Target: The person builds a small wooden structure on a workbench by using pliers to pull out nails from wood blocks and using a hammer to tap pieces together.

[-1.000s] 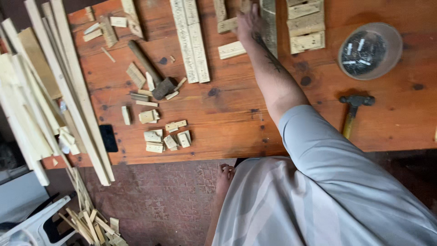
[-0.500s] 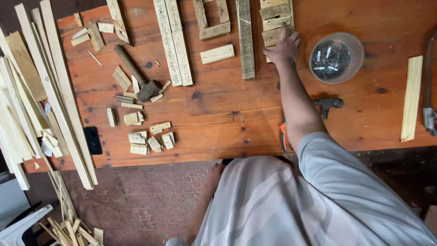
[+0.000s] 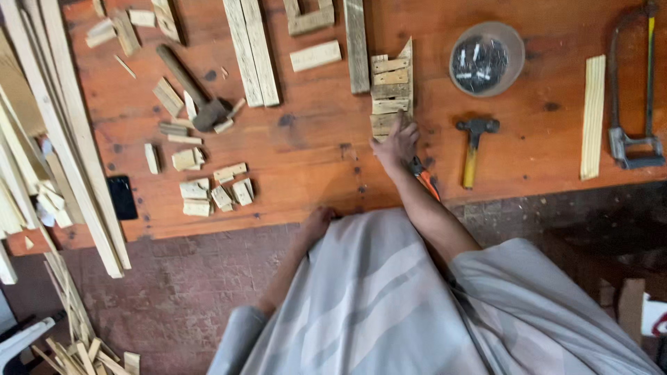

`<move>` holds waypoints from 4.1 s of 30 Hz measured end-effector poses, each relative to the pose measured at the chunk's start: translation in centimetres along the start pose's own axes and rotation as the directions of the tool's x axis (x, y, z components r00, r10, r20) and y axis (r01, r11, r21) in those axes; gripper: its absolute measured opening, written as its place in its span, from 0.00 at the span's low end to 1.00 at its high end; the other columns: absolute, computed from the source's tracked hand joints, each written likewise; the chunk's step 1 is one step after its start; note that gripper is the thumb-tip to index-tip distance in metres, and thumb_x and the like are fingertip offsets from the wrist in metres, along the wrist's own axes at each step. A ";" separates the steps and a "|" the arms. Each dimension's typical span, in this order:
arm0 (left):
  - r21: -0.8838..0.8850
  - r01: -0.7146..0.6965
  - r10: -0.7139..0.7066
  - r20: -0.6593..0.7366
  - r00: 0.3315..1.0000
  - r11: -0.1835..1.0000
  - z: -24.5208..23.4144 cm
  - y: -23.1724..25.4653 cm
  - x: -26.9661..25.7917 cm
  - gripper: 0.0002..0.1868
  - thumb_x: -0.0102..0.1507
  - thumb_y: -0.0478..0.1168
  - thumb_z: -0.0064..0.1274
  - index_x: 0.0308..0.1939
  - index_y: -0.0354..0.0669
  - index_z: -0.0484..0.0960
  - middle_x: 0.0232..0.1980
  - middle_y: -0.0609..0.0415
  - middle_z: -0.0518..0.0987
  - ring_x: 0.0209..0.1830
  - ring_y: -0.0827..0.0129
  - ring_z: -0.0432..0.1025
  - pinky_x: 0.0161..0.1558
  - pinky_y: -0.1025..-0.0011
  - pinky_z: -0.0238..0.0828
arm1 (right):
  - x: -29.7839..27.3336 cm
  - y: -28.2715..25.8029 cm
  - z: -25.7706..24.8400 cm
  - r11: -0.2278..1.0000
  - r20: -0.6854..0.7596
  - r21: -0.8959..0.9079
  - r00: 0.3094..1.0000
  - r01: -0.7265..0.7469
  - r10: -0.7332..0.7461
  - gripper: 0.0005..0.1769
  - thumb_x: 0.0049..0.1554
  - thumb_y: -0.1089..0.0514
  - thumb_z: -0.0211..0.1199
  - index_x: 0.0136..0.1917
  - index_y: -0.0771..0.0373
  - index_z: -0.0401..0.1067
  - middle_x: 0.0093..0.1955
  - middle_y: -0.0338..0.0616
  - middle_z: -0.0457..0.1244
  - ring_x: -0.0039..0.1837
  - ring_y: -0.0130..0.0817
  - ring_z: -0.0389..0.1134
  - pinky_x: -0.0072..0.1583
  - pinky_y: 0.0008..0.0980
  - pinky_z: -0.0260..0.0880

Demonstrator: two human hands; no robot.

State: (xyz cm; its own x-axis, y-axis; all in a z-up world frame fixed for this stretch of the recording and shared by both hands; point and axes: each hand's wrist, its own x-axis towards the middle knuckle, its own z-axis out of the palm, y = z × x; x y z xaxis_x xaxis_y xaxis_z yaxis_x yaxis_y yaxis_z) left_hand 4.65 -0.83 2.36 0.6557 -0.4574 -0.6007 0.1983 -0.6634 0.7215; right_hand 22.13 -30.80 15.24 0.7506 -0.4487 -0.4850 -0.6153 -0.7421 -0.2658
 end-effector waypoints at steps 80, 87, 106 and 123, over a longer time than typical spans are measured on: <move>0.532 0.316 -0.026 -0.482 0.876 0.785 -0.2 17.6 14.8 0.43 0.72 0.67 0.36 0.83 0.50 0.47 0.86 0.50 0.40 0.86 0.55 0.37 0.77 0.38 0.35 | -2.2 12.3 1.3 0.980 0.387 0.114 0.900 0.166 -0.197 0.43 0.45 0.32 0.74 0.58 0.59 0.57 0.57 0.58 0.64 0.58 0.61 0.67 0.51 0.53 0.64; 0.582 0.331 0.018 -0.512 0.859 0.743 0.4 16.5 15.0 0.44 0.71 0.68 0.38 0.83 0.51 0.48 0.86 0.49 0.40 0.86 0.57 0.34 0.78 0.38 0.35 | -3.0 11.9 2.3 0.946 0.134 -0.163 0.956 0.282 -0.262 0.35 0.50 0.37 0.69 0.56 0.62 0.59 0.52 0.56 0.66 0.51 0.59 0.70 0.45 0.57 0.70; 0.414 0.209 0.011 -0.469 0.883 0.886 -0.2 15.9 14.9 0.48 0.71 0.68 0.47 0.85 0.56 0.42 0.87 0.52 0.33 0.88 0.55 0.31 0.78 0.35 0.26 | -3.0 10.6 2.2 0.963 0.329 -0.177 0.934 0.203 -0.137 0.39 0.46 0.42 0.73 0.57 0.61 0.54 0.48 0.60 0.67 0.48 0.64 0.70 0.46 0.57 0.69; 0.401 0.172 0.030 -0.450 0.893 0.900 -0.4 15.7 14.9 0.49 0.69 0.67 0.49 0.84 0.57 0.43 0.87 0.53 0.36 0.87 0.53 0.30 0.76 0.32 0.26 | -1.8 9.1 -10.6 0.874 0.501 0.483 0.835 -0.053 -0.227 0.10 0.60 0.47 0.64 0.52 0.45 0.65 0.48 0.27 0.63 0.52 0.23 0.67 0.60 0.28 0.66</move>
State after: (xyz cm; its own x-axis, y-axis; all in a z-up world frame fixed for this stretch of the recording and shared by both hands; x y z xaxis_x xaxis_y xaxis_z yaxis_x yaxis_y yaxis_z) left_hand 17.81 -17.85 4.85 0.9189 -0.1614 -0.3599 -0.0005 -0.9129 0.4082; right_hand 17.67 -42.04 22.53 0.6457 0.0430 -0.7624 -0.6938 -0.3840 -0.6092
